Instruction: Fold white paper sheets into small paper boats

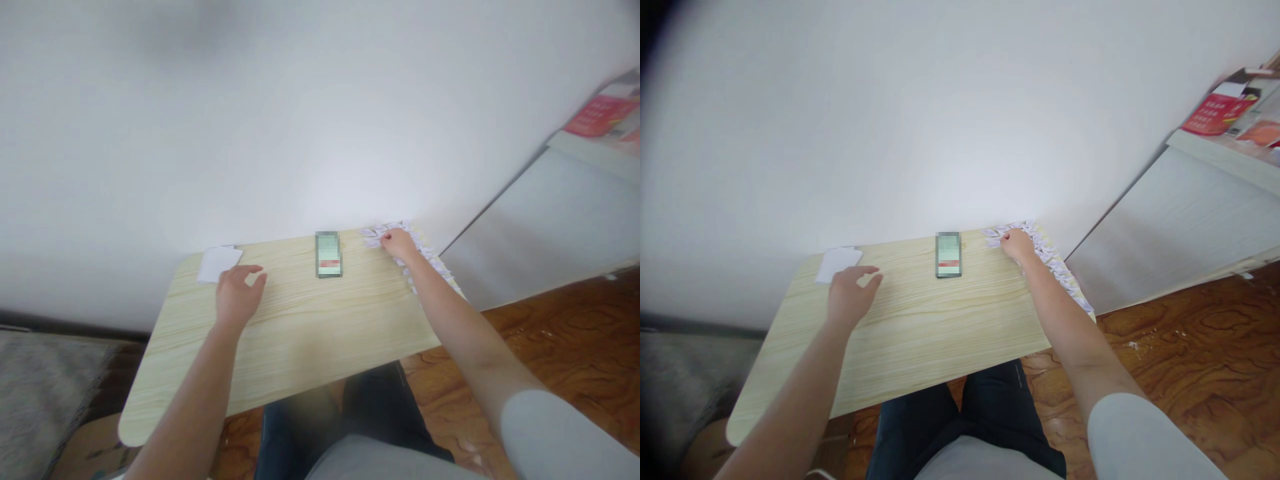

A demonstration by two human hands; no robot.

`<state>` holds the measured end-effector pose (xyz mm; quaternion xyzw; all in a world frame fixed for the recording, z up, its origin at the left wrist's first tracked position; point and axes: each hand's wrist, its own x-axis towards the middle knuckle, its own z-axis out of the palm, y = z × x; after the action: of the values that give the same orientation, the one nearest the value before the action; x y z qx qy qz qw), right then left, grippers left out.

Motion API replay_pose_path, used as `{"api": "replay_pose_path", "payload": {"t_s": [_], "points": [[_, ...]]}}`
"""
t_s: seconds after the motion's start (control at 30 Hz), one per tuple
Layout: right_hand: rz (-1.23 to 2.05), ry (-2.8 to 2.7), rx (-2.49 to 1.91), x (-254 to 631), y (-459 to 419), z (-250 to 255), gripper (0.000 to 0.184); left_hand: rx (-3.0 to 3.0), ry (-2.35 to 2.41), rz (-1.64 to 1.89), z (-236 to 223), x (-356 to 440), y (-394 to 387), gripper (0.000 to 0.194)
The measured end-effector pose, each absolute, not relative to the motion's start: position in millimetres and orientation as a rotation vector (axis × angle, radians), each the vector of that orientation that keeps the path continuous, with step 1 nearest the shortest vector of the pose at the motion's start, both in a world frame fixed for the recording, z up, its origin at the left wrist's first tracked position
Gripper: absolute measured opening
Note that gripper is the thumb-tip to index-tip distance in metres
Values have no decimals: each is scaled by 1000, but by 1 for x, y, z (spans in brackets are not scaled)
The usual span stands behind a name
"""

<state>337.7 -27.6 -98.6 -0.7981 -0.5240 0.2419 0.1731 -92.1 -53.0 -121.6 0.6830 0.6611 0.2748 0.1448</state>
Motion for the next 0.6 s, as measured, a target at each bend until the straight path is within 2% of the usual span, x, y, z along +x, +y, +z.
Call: {"api": "replay_pose_path", "payload": {"t_s": [0.17, 0.23, 0.3, 0.6], "points": [[592, -1526, -2314, 340, -16, -103, 36, 1890, 2253, 590, -118, -148, -32, 47], [545, -1523, -2298, 340, -14, -106, 26, 1869, 2298, 493, -121, -160, -28, 49], [496, -1522, -2255, 337, -14, -109, 20, 1844, 2320, 423, -125, -168, -23, 48], [506, -1540, -1916, 278, -64, -117, 25, 1774, 2296, 233, -117, -188, -5, 43]]}}
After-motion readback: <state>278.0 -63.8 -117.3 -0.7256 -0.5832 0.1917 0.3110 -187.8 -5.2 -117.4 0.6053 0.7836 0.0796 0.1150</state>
